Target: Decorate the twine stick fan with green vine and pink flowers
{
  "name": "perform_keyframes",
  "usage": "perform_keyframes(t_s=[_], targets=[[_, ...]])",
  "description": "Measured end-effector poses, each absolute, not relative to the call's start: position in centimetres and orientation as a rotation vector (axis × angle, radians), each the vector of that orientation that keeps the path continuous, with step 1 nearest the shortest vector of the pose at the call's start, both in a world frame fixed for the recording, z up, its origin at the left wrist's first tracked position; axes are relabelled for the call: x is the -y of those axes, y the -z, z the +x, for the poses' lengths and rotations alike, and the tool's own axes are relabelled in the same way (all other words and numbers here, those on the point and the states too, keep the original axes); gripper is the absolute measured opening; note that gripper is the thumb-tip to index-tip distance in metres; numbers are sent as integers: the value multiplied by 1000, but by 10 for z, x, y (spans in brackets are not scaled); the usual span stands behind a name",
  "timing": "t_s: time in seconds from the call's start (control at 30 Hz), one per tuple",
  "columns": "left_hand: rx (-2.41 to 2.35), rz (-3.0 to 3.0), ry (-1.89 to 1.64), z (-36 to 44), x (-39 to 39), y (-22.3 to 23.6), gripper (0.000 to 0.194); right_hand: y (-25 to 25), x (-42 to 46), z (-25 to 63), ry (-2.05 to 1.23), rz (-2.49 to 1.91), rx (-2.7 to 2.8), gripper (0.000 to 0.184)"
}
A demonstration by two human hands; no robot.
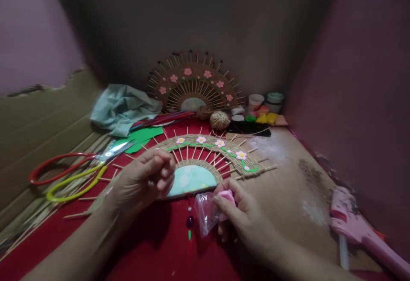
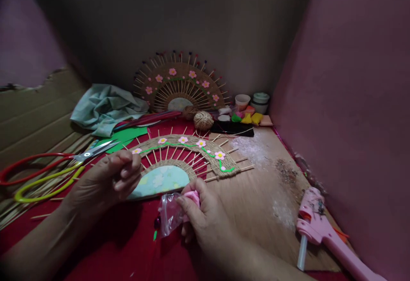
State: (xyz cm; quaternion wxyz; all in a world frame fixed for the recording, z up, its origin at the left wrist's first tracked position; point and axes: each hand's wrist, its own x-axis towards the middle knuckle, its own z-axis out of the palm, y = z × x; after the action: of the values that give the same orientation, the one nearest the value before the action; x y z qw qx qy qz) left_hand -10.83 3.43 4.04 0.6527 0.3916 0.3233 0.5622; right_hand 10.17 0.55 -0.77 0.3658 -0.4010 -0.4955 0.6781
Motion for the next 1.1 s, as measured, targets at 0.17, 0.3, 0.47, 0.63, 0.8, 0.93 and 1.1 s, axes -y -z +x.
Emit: perform_keyframes(t_s=[0.17,0.3,0.47,0.63,0.8,0.93,1.1], targets=[[-779,822,-1418,-110,-34,-56,27,8,-4,101,-1752,-1013,1250,32],[-840,871,-1364,-115,-36,-71,25,7,-4,101,-1754,-1048,1249,34],[-917,1083,-1439,-128,-39,-94,11,15,-4,102,-1795,-1043,1203,37],[-910,1223,-1671,-142,-39,-105,6,18,2,104,-1875,-1058,1023,35],[-1087,1185,-1622,-153,-33,-95,8,16,6,104,-1878,-1119,971,34],[-1133,1184,-1486,-160,-36,-83,9,18,5,105,-1911,-1079,952,32],[-1177,1267,-1375,-163,-45,-83,5,21,2,107,-1859,-1120,1074,32]])
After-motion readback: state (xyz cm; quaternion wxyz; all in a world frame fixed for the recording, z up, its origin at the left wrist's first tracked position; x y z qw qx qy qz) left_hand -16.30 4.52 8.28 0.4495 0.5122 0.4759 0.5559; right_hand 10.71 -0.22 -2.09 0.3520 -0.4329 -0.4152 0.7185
